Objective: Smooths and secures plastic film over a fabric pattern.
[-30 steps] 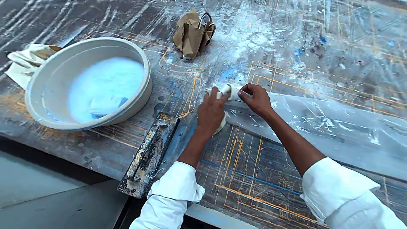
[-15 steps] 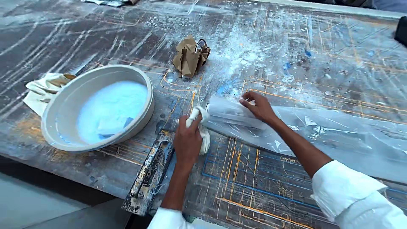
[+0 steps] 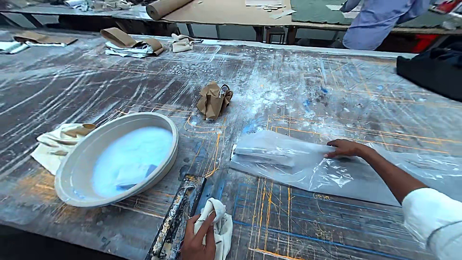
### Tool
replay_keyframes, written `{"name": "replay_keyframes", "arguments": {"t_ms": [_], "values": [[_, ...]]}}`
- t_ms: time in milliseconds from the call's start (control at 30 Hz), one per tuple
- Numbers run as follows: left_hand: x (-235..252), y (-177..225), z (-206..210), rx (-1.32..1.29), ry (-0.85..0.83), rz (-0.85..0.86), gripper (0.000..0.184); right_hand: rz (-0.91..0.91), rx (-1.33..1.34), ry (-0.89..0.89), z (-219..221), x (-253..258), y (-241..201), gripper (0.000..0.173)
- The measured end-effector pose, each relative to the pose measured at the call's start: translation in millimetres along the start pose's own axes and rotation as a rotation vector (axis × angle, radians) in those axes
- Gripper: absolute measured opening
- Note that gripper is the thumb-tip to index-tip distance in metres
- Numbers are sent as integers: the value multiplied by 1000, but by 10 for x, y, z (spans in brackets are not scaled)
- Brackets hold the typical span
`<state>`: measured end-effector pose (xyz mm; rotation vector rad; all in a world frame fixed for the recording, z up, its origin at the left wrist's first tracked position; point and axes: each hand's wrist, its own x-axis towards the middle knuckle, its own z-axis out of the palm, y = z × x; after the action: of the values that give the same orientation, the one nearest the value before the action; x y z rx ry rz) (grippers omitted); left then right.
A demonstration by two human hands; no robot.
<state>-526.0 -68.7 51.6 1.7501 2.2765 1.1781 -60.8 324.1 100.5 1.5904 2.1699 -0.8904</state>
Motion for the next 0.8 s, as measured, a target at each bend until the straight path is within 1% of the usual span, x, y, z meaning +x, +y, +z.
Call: {"name": "replay_keyframes", "arguments": {"t_ms": [67,167,267,300,333,400,433,500,533,600,633,667,700,767,800], "values": [[21,52,45,-14,4,15,26,-87,69,118,-28,-186,2,28],[59,117,101,-53,12,36,26,-172,134,266,-141,-525,-93,20],[66,148,91,-107,32,54,24,-293,138,424,-93,-1103,-279,10],[62,142,82,-125,44,61,24,-351,121,481,5,-1363,-355,10],[53,136,65,-143,56,65,24,-411,58,547,148,-1582,-357,15],[40,161,6,-165,74,65,23,-473,-89,665,551,-2017,-372,20],[33,182,-32,-166,77,61,22,-480,-141,685,805,-2236,-396,20],[26,224,-134,-160,77,56,22,-489,-222,643,1357,-2613,-492,21],[48,247,-197,-156,81,59,22,-496,-239,590,1602,-2755,-571,25],[135,324,-317,-141,102,73,22,-480,-222,473,1966,-2957,-688,47],[187,381,-379,-132,121,93,23,-460,-174,460,2079,-3017,-695,58],[244,448,-442,-128,143,125,24,-422,-119,483,2149,-3052,-663,66],[309,523,-511,-121,168,166,24,-366,-85,544,2181,-3053,-608,74],[430,734,-661,-108,218,240,25,-216,-112,654,2193,-2974,-468,95],[479,844,-741,-100,237,267,25,-132,-145,659,2193,-2932,-415,106]]}}
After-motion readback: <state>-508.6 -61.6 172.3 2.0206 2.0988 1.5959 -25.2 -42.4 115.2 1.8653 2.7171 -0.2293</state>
